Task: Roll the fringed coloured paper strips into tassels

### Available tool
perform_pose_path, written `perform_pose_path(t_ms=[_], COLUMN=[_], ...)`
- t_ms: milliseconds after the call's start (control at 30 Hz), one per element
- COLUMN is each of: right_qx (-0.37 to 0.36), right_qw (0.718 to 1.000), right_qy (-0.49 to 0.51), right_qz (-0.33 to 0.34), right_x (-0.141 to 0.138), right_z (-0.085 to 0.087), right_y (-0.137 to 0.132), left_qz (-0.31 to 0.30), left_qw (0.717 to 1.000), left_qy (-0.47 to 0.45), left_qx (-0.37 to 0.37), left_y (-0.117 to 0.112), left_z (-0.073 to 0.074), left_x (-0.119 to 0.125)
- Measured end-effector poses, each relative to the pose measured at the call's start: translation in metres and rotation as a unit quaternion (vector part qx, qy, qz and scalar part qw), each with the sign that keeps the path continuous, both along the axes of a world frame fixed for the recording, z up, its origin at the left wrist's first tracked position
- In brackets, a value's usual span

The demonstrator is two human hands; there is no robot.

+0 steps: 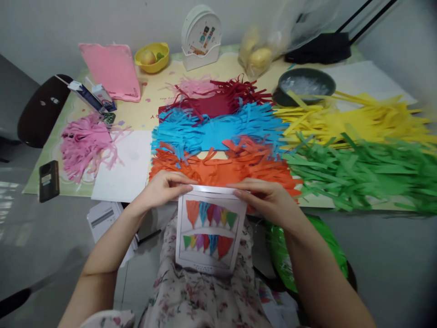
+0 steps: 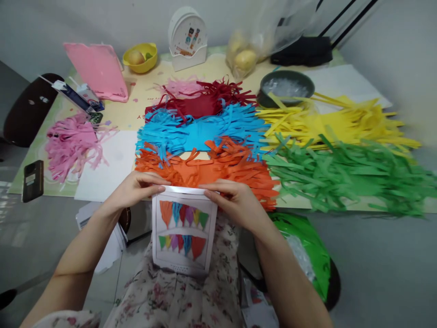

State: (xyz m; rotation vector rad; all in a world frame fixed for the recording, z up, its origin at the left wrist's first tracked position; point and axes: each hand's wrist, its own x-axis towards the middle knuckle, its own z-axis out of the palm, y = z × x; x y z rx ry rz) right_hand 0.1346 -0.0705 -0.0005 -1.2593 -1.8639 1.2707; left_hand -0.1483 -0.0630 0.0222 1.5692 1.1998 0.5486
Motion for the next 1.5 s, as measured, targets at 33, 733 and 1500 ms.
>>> perform_pose_path(t_ms=[33,733,1500], right_qx=[-0.003,-0.083,-0.018], right_qw=[1.0,0.995,0.997], right_qy=[0.004,0.044,0.026], right_qz=[0.0,0.028,0.069], right_x=[0.0,0.002,0.004], right_z=[0.0,0.008,0.004], right_y=[0.0,0.002,0.0], left_qz=[-0.005,-0.022,-0.043], left_qw=[1.0,0.979,0.997], left_qy=[-0.001,-0.068,-0.05], left_qx=[-0.008,-0.192,-0.039], left_y=[0.001,0.014,-0.005], left_z=[0.002,0.001,-0.003], left_x=[0.0,-0.005,-0.009])
